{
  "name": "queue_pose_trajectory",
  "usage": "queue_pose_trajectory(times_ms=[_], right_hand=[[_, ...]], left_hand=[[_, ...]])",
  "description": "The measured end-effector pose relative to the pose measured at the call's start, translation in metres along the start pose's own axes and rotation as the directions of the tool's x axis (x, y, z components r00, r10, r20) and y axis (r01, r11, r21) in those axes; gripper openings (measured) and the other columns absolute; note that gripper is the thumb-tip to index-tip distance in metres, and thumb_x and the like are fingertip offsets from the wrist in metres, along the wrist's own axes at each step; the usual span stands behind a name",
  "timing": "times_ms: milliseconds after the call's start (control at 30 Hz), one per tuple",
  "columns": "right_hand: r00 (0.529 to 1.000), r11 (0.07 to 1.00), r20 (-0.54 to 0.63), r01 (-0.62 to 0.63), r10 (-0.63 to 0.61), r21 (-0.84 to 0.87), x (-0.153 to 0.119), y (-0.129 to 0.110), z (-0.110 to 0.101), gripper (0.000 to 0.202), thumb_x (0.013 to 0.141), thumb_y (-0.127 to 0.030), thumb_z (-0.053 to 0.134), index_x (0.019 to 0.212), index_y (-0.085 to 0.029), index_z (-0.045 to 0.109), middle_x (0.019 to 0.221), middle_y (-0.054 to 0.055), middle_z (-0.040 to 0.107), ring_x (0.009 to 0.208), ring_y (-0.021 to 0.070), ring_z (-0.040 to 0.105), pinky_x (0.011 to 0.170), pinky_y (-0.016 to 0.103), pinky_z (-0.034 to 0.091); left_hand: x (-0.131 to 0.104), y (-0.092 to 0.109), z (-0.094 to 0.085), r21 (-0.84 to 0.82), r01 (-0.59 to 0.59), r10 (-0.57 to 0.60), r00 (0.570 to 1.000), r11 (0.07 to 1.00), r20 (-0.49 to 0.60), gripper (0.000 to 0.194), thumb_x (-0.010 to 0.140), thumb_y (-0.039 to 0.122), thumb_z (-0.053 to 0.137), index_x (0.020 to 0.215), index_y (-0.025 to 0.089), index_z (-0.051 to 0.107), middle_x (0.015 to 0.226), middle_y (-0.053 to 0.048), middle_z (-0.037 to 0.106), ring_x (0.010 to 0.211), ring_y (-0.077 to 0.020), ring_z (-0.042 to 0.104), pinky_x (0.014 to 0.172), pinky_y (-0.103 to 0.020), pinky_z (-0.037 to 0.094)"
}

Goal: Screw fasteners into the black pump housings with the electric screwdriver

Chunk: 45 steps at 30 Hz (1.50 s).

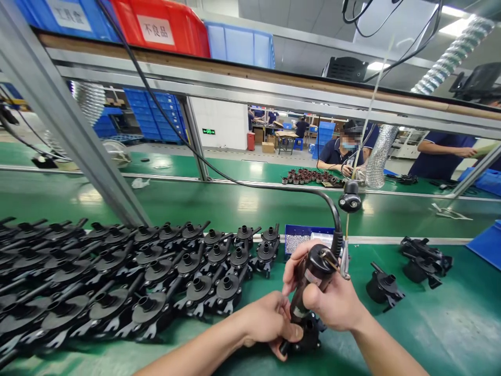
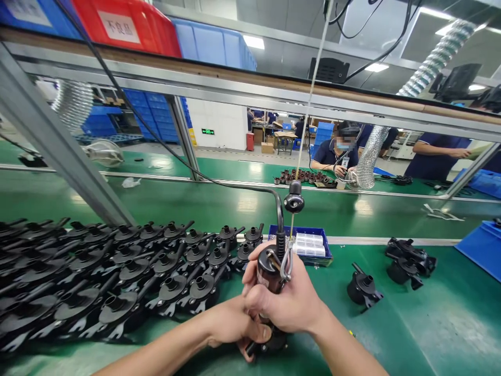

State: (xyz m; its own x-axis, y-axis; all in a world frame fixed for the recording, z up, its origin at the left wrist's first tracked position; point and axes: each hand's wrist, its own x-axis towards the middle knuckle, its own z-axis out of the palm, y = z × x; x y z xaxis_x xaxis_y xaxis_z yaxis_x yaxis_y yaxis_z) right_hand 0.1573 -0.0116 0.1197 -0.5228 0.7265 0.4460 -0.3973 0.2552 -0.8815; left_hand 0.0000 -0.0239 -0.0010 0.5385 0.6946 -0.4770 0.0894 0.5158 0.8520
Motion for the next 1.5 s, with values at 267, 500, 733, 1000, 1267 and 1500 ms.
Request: queue_pose_trajectory(times_ms=[267, 500, 733, 1000, 1267, 1500], right_hand=[[0.945, 0.939, -0.205, 0.191, -0.255, -0.284, -0.009, 0.014, 0.014, 0.011, 0.099, -0.022, 0.072, 0.108, -0.026, 0.066, 0.088, 0.001, 0.069, 0.059, 0.0138, 0.067, 0.055, 0.028, 0.056], [0.91, 0.905, -0.313, 0.131, -0.271, -0.404, -0.009, 0.018, 0.026, 0.014, 0.097, -0.017, 0.066, 0.108, -0.025, 0.061, 0.081, 0.0, 0.068, 0.054, 0.0157, 0.067, 0.05, 0.029, 0.056], [0.935, 0.949, -0.292, 0.113, -0.202, -0.294, -0.005, 0.016, 0.024, 0.015, 0.097, -0.019, 0.067, 0.108, -0.024, 0.059, 0.081, -0.001, 0.068, 0.053, 0.0149, 0.067, 0.053, 0.028, 0.057], [0.982, 0.987, -0.14, 0.11, -0.125, -0.115, -0.003, 0.008, 0.018, 0.017, 0.09, -0.018, 0.073, 0.102, -0.023, 0.061, 0.079, -0.001, 0.069, 0.049, 0.0144, 0.066, 0.047, 0.026, 0.056], [0.955, 0.985, -0.268, 0.091, -0.128, -0.145, -0.013, -0.022, -0.011, 0.017, 0.098, -0.023, 0.075, 0.106, -0.026, 0.061, 0.084, -0.001, 0.073, 0.052, 0.0141, 0.068, 0.052, 0.025, 0.055], [0.995, 0.992, -0.096, 0.016, -0.028, -0.124, -0.008, -0.017, -0.01, 0.018, 0.099, -0.031, 0.076, 0.105, -0.024, 0.06, 0.079, -0.001, 0.069, 0.051, 0.0137, 0.066, 0.052, 0.025, 0.052]], left_hand=[[0.001, -0.006, 0.003, 0.006, -0.026, 0.027, 0.998, 1.0, -0.06, 0.024, 0.056, 0.02, 0.084, 0.073, 0.013, 0.068, 0.063, -0.001, 0.064, 0.05, -0.0149, 0.063, 0.043, -0.026, 0.063], [-0.003, -0.003, 0.004, 0.023, -0.05, 0.052, 0.997, 0.998, -0.057, 0.019, 0.059, 0.014, 0.079, 0.076, 0.012, 0.07, 0.067, -0.003, 0.067, 0.054, -0.0154, 0.065, 0.045, -0.025, 0.063], [-0.009, 0.001, 0.007, 0.008, -0.067, 0.067, 0.996, 0.998, -0.065, 0.033, 0.057, 0.019, 0.084, 0.087, 0.012, 0.071, 0.071, -0.002, 0.066, 0.057, -0.0147, 0.062, 0.047, -0.027, 0.063], [-0.026, 0.011, 0.011, 0.308, -0.224, 0.26, 0.962, 0.925, -0.081, 0.042, 0.072, 0.03, 0.082, 0.109, 0.017, 0.068, 0.084, 0.0, 0.069, 0.064, -0.0156, 0.061, 0.06, -0.029, 0.055], [-0.046, 0.03, 0.026, 0.812, -0.104, 0.459, 0.862, 0.574, -0.215, 0.023, 0.102, 0.042, 0.063, 0.095, 0.021, 0.07, 0.098, -0.005, 0.072, 0.093, -0.0256, 0.067, 0.081, -0.035, 0.046], [-0.011, 0.011, -0.002, 0.939, 0.204, 0.411, 0.859, 0.276, -0.307, 0.035, 0.104, 0.012, 0.044, 0.121, 0.019, 0.074, 0.122, -0.014, 0.069, 0.103, -0.0312, 0.076, 0.089, -0.041, 0.057]])
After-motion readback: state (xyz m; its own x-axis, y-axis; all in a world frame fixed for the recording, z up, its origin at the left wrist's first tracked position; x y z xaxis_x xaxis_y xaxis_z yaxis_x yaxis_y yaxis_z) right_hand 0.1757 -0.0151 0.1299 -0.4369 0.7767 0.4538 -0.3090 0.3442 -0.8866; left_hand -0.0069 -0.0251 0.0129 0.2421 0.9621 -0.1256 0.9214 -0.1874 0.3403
